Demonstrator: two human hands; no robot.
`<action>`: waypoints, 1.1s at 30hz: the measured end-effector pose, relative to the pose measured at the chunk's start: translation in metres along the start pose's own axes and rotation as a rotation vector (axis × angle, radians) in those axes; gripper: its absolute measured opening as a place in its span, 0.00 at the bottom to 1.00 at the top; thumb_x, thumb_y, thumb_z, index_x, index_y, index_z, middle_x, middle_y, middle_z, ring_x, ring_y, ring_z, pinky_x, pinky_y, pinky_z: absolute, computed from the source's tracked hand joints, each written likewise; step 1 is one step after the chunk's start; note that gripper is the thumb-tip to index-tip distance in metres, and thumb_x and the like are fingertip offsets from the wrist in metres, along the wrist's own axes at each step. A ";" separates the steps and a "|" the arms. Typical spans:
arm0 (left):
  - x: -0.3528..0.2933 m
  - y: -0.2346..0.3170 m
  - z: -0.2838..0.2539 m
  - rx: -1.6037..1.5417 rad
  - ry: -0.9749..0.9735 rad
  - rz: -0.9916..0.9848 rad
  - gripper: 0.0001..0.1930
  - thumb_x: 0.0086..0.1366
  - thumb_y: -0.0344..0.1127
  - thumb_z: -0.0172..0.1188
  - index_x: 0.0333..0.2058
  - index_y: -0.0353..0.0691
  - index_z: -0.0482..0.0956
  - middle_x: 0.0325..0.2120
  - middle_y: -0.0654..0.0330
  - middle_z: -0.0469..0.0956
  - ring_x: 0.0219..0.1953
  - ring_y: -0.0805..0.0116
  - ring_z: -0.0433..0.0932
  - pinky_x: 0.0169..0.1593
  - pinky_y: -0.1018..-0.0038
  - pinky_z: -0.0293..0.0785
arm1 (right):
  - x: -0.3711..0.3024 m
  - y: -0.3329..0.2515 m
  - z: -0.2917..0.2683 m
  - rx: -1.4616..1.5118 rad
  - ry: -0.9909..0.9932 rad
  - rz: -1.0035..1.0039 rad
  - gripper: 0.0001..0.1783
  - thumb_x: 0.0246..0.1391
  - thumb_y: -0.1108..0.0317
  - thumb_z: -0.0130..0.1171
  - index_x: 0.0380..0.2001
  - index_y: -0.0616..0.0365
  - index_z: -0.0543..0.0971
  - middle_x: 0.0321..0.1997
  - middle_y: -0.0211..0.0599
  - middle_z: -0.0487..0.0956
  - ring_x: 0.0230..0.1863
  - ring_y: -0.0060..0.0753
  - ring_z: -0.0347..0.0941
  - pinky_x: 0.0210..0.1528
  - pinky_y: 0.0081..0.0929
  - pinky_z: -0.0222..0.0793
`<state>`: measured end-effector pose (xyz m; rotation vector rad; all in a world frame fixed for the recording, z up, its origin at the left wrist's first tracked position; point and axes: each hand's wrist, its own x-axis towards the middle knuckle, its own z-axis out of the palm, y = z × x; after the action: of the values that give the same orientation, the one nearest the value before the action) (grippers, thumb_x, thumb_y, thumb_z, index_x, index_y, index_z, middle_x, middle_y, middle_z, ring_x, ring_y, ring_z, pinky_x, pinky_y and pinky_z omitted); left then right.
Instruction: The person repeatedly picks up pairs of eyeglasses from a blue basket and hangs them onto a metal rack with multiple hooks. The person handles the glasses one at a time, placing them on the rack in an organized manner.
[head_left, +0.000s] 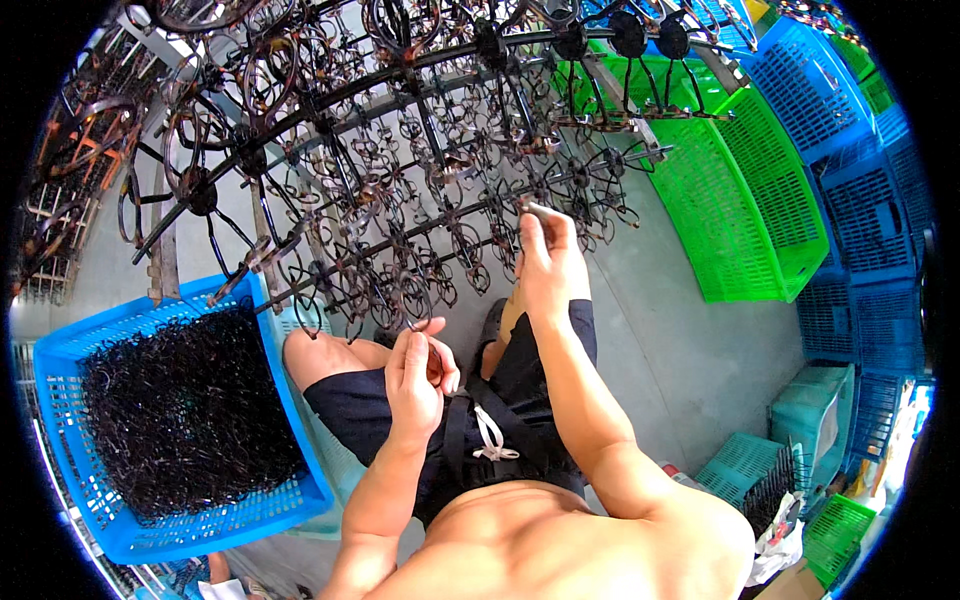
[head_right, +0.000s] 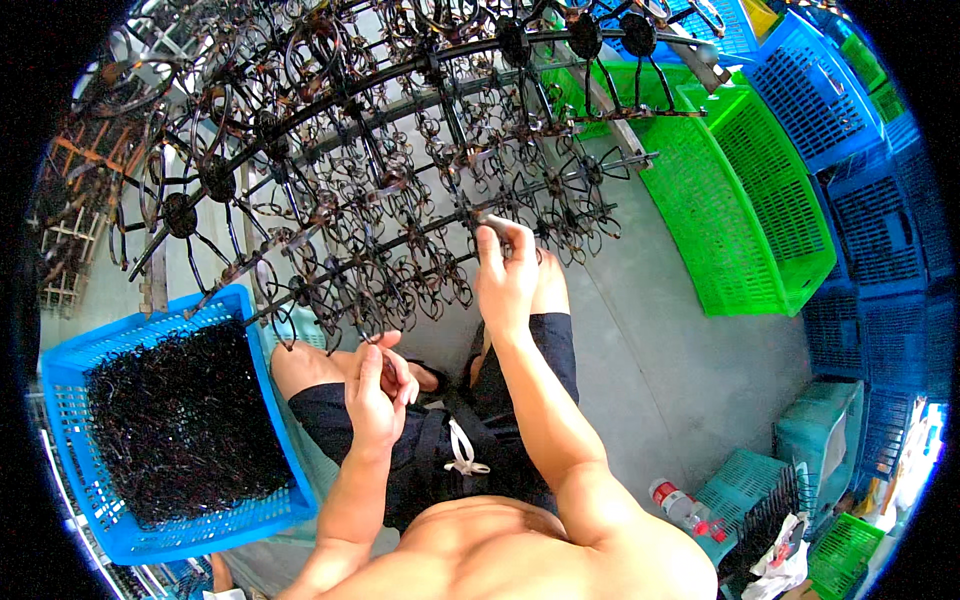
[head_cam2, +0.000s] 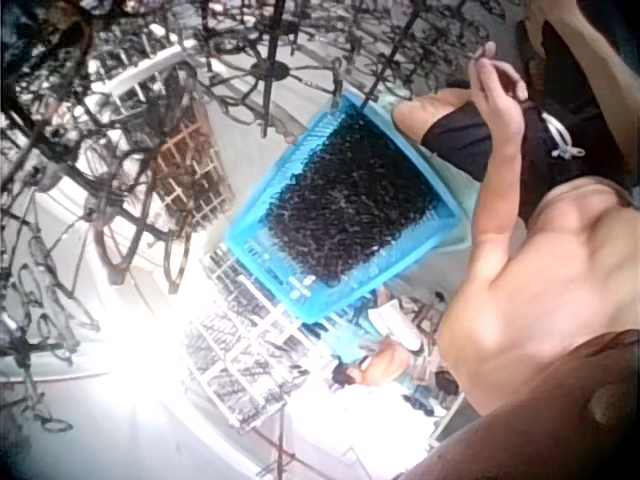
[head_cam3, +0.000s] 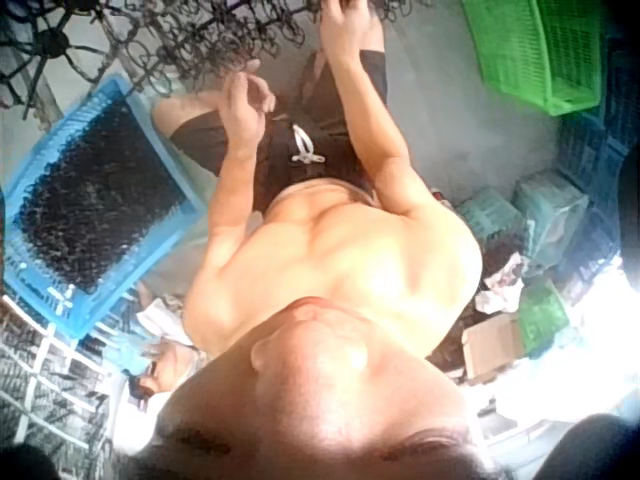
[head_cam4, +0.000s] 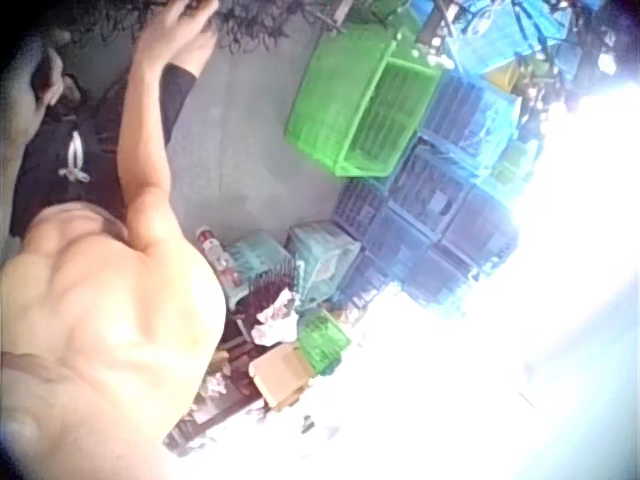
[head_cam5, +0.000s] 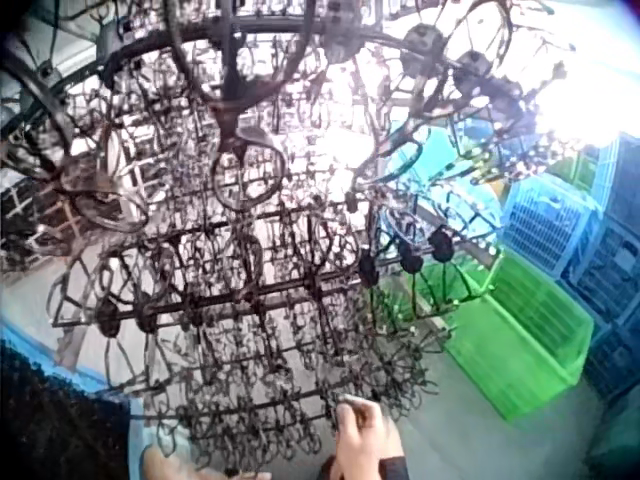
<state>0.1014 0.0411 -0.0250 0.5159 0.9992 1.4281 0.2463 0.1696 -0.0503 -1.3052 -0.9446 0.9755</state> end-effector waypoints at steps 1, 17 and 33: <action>-0.001 0.001 -0.001 0.015 -0.011 -0.019 0.16 0.70 0.40 0.41 0.42 0.35 0.72 0.19 0.60 0.71 0.15 0.76 0.64 0.21 0.82 0.63 | 0.004 0.005 0.004 0.050 0.002 0.012 0.08 0.55 0.70 0.55 0.35 0.62 0.72 0.27 0.29 0.72 0.17 0.13 0.62 0.16 0.14 0.58; -0.001 0.002 -0.006 0.166 -0.026 0.010 0.14 0.68 0.34 0.44 0.46 0.31 0.71 0.36 0.61 0.74 0.35 0.75 0.70 0.40 0.81 0.66 | 0.026 0.015 0.038 0.379 0.069 0.050 0.08 0.55 0.69 0.55 0.32 0.61 0.68 0.26 0.29 0.73 0.25 0.17 0.68 0.31 0.16 0.64; 0.015 0.017 -0.016 0.190 -0.218 -0.059 0.29 0.66 0.45 0.48 0.61 0.38 0.55 0.58 0.57 0.61 0.55 0.68 0.63 0.55 0.71 0.61 | -0.088 -0.020 0.013 0.365 -0.227 0.185 0.05 0.59 0.69 0.50 0.36 0.57 0.71 0.23 0.34 0.75 0.12 0.12 0.58 0.12 0.12 0.51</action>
<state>0.0767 0.0534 -0.0228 0.7588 0.9706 1.2023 0.2070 0.0899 -0.0308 -0.9980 -0.7766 1.3916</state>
